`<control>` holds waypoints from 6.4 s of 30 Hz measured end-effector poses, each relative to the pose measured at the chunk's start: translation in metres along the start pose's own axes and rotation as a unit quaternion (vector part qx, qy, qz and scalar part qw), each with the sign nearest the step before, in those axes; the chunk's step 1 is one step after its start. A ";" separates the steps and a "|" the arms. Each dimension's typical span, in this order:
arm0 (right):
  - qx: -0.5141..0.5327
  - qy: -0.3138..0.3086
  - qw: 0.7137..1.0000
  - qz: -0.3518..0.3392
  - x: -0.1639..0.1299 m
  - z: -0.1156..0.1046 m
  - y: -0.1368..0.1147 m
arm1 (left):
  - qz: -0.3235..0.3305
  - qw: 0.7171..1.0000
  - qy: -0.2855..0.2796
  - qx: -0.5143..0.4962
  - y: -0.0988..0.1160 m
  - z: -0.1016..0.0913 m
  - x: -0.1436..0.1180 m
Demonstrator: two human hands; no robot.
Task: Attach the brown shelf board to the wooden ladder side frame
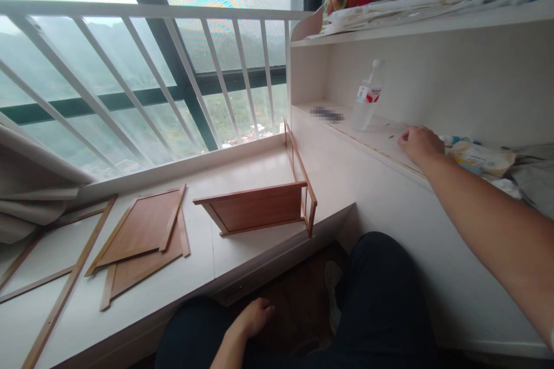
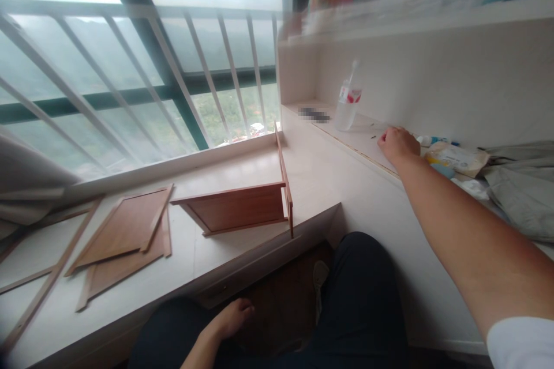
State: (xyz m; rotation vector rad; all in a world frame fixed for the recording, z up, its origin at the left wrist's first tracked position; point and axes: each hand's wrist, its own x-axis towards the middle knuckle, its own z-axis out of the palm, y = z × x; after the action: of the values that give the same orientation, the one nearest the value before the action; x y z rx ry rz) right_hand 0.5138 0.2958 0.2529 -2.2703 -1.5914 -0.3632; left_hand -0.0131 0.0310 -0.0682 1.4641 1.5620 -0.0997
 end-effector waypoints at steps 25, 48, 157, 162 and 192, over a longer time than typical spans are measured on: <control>0.347 0.117 0.895 -0.253 -0.136 0.015 -0.090 | 0.135 0.971 0.152 -0.123 0.042 -0.023 -0.046; 0.568 -0.303 0.764 -0.040 -0.276 0.203 -0.142 | 0.033 0.807 0.503 -0.307 0.032 -0.149 0.005; 0.733 -0.350 0.565 0.143 -0.339 0.217 -0.163 | 0.065 0.660 0.151 -0.733 0.155 0.014 0.061; 0.723 -0.344 0.586 0.123 -0.336 0.213 -0.163 | 0.067 0.661 0.152 -0.732 0.159 0.016 0.061; 0.658 -0.347 0.668 0.004 -0.332 0.216 -0.165 | 0.062 0.686 0.157 -0.708 0.153 0.017 0.060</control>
State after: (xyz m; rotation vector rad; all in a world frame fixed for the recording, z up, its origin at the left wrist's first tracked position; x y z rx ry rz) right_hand 0.2490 0.1547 -0.0539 -1.1596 -1.2763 1.3905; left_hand 0.1307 0.1065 -0.0376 0.2683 1.1469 1.2445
